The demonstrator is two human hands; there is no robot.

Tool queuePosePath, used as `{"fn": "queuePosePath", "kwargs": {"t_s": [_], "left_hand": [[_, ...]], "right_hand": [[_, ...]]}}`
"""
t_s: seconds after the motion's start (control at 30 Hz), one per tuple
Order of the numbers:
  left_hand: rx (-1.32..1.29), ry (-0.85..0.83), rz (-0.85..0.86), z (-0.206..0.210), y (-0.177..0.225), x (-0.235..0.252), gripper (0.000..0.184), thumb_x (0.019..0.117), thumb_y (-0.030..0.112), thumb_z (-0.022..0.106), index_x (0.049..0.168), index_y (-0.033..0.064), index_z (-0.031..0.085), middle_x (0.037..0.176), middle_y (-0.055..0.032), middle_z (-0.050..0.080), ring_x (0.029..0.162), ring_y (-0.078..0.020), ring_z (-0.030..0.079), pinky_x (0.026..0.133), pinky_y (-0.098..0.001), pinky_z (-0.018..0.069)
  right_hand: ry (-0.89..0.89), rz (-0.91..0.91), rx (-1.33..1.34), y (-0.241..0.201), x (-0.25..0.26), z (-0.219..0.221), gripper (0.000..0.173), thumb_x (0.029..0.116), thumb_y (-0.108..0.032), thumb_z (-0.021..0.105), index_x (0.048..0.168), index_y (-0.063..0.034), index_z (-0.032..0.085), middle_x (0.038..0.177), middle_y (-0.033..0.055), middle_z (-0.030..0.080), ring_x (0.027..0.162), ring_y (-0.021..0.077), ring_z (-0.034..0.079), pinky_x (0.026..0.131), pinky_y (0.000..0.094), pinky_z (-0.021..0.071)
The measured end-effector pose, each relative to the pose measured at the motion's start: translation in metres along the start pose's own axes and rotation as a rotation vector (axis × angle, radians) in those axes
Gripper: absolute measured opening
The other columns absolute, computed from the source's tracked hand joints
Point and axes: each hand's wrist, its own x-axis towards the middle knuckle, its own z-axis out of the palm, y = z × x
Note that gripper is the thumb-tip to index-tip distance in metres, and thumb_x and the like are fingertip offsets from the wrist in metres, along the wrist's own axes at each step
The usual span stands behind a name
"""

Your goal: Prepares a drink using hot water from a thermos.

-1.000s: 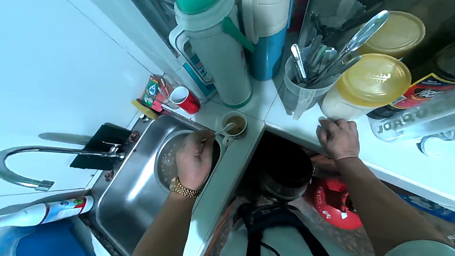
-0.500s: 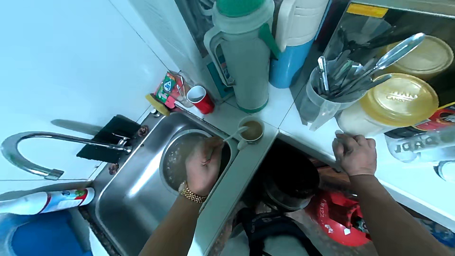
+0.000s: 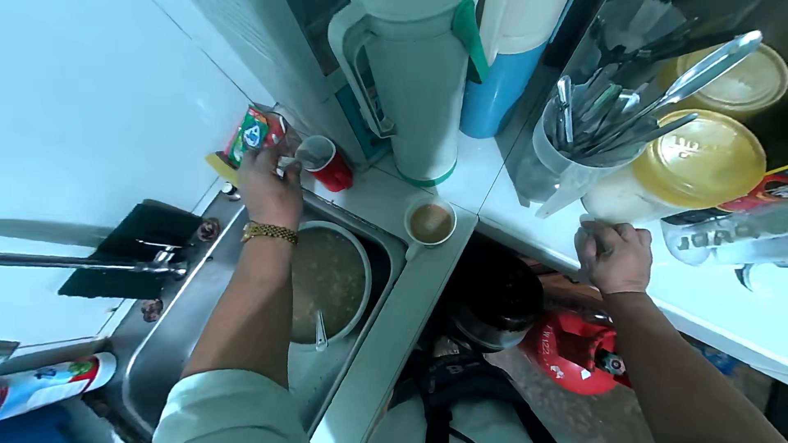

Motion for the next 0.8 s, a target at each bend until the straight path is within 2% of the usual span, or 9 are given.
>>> {"fn": "queuePosePath", "kwargs": {"t_s": [0.07, 0.13, 0.17, 0.2, 0.23, 0.33, 0.47, 0.67, 0.8], "left_hand": [[-0.015, 0.063, 0.060, -0.003, -0.001, -0.012, 0.049, 0.0962, 0.023, 0.067, 0.142, 0.0074, 0.058, 0.152, -0.0293, 0.043, 0.141, -0.0489, 0.040, 0.116, -0.0620, 0.0325], [-0.071, 0.112, 0.126, -0.005, 0.008, -0.044, 0.050, 0.0974, 0.027, 0.065, 0.144, 0.0089, 0.056, 0.154, -0.0259, 0.042, 0.141, -0.0442, 0.041, 0.115, -0.0582, 0.0347], [-0.116, 0.065, 0.133, -0.004, 0.015, -0.068, 0.048, 0.1011, 0.031, 0.061, 0.144, 0.0106, 0.054, 0.150, -0.0201, 0.048, 0.134, -0.0344, 0.050, 0.109, -0.0513, 0.0441], [-0.212, -0.011, 0.123, 0.002, 0.025, -0.091, 0.044, 0.1023, 0.030, 0.060, 0.141, 0.0094, 0.056, 0.138, -0.0155, 0.057, 0.117, -0.0243, 0.061, 0.095, -0.0432, 0.0540], [-0.347, -0.141, 0.101, 0.011, 0.035, -0.115, 0.041, 0.1032, 0.027, 0.060, 0.139, 0.0064, 0.056, 0.125, -0.0132, 0.064, 0.100, -0.0187, 0.066, 0.083, -0.0388, 0.0581], [-0.698, -0.585, -0.040, 0.045, 0.052, -0.162, 0.048, 0.1046, 0.036, 0.055, 0.142, 0.0058, 0.051, 0.107, -0.0084, 0.067, 0.080, -0.0138, 0.067, 0.069, -0.0315, 0.0590], [-0.951, -0.800, -0.193, 0.062, 0.064, -0.175, 0.048, 0.1088, 0.039, 0.043, 0.144, 0.0063, 0.048, 0.099, -0.0069, 0.069, 0.069, -0.0146, 0.068, 0.058, -0.0269, 0.0579], [-0.979, -0.672, -0.216, 0.072, 0.072, -0.172, 0.040, 0.1112, 0.036, 0.037, 0.122, 0.0044, 0.058, 0.099, -0.0067, 0.070, 0.066, -0.0145, 0.067, 0.055, -0.0258, 0.0565], [-0.993, -0.542, -0.246, 0.081, 0.078, -0.176, 0.036, 0.1123, 0.030, 0.035, 0.111, 0.0037, 0.060, 0.084, -0.0031, 0.071, 0.061, -0.0119, 0.066, 0.055, -0.0256, 0.0562]], "right_hand": [[0.008, -0.001, -0.003, -0.001, 0.000, 0.000, 0.040, 0.1023, -0.036, 0.047, 0.128, -0.0174, 0.072, 0.121, 0.0232, 0.066, 0.115, 0.0476, 0.059, 0.095, 0.0631, 0.0467], [0.006, 0.001, 0.000, 0.000, 0.001, 0.000, 0.040, 0.1025, -0.035, 0.048, 0.127, -0.0154, 0.072, 0.121, 0.0240, 0.066, 0.115, 0.0489, 0.059, 0.094, 0.0649, 0.0467], [0.006, 0.004, -0.005, 0.000, 0.001, 0.001, 0.040, 0.1025, -0.034, 0.048, 0.127, -0.0148, 0.072, 0.121, 0.0240, 0.066, 0.115, 0.0490, 0.059, 0.094, 0.0648, 0.0466], [0.007, 0.007, -0.009, 0.001, 0.000, 0.002, 0.040, 0.1025, -0.033, 0.048, 0.128, -0.0144, 0.071, 0.121, 0.0239, 0.066, 0.115, 0.0492, 0.059, 0.095, 0.0645, 0.0464], [0.012, 0.008, -0.017, 0.001, 0.000, 0.002, 0.041, 0.1021, -0.034, 0.047, 0.128, -0.0144, 0.071, 0.121, 0.0235, 0.066, 0.115, 0.0491, 0.059, 0.095, 0.0642, 0.0464], [0.020, 0.010, -0.024, 0.000, 0.000, 0.002, 0.040, 0.1021, -0.033, 0.047, 0.127, -0.0139, 0.072, 0.121, 0.0231, 0.067, 0.114, 0.0486, 0.059, 0.094, 0.0637, 0.0472], [0.052, -0.014, -0.028, -0.003, 0.000, 0.001, 0.038, 0.1025, -0.031, 0.048, 0.124, -0.0122, 0.073, 0.116, 0.0240, 0.068, 0.110, 0.0482, 0.061, 0.093, 0.0613, 0.0481], [0.067, 0.080, 0.021, -0.013, -0.004, -0.002, 0.037, 0.1003, -0.034, 0.057, 0.130, -0.0159, 0.070, 0.123, 0.0215, 0.067, 0.116, 0.0459, 0.060, 0.097, 0.0597, 0.0493], [0.181, 0.128, 0.171, -0.040, -0.063, -0.010, 0.043, 0.0984, -0.027, 0.065, 0.139, -0.0150, 0.063, 0.130, 0.0233, 0.061, 0.122, 0.0461, 0.055, 0.099, 0.0620, 0.0488]]}}
